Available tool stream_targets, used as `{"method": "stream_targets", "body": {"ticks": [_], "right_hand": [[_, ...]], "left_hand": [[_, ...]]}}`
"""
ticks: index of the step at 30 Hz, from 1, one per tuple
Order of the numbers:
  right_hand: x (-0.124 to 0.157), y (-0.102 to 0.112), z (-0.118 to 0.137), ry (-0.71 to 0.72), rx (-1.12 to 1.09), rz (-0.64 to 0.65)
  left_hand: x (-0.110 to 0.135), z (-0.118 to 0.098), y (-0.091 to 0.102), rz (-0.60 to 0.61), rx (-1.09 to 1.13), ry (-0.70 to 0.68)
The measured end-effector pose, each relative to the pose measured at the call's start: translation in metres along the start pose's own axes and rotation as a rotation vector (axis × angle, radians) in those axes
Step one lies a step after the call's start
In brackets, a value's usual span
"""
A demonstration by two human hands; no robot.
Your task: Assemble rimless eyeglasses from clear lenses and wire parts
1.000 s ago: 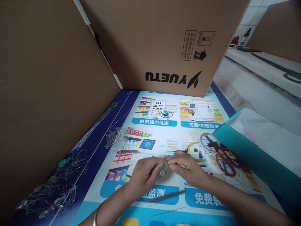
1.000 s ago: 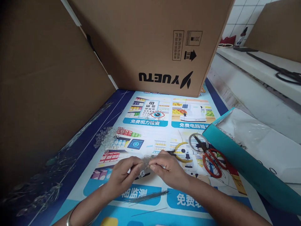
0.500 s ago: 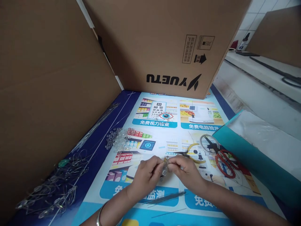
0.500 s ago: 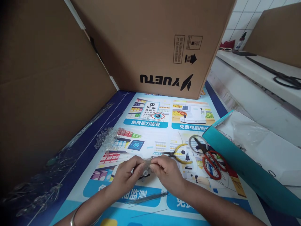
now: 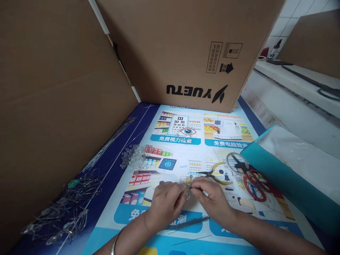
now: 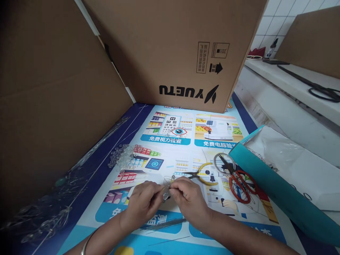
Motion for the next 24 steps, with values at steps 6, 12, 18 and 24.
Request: {"method": "stream_targets", "body": {"ticks": [6,12,18,24], "right_hand": [[0.005,-0.002,0.006,0.019,-0.002,-0.002],[0.008,-0.003,0.005,-0.012,0.027,-0.074],[0.01,-0.003,0.003,-0.014,0.053,-0.109],[0.007,-0.002,-0.004,-0.065,0.074,-0.118]], "left_hand": [[0.002,-0.017,0.005,-0.071,-0.112,-0.166],[0.004,-0.031,0.011,-0.138,-0.142,-0.302],[0.004,-0.035,0.015,-0.17,-0.105,-0.323],[0.002,-0.032,0.008,-0.09,-0.027,-0.254]]}}
Point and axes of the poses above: each hand's wrist, its own x-axis away from the middle knuckle, its own y-axis out of the back of the hand, z = x × y, the point moved 10 cm from there along -x, towards the middle knuckle, and after that the axes turned 6 degrees about -x, right-handed, at the moved point
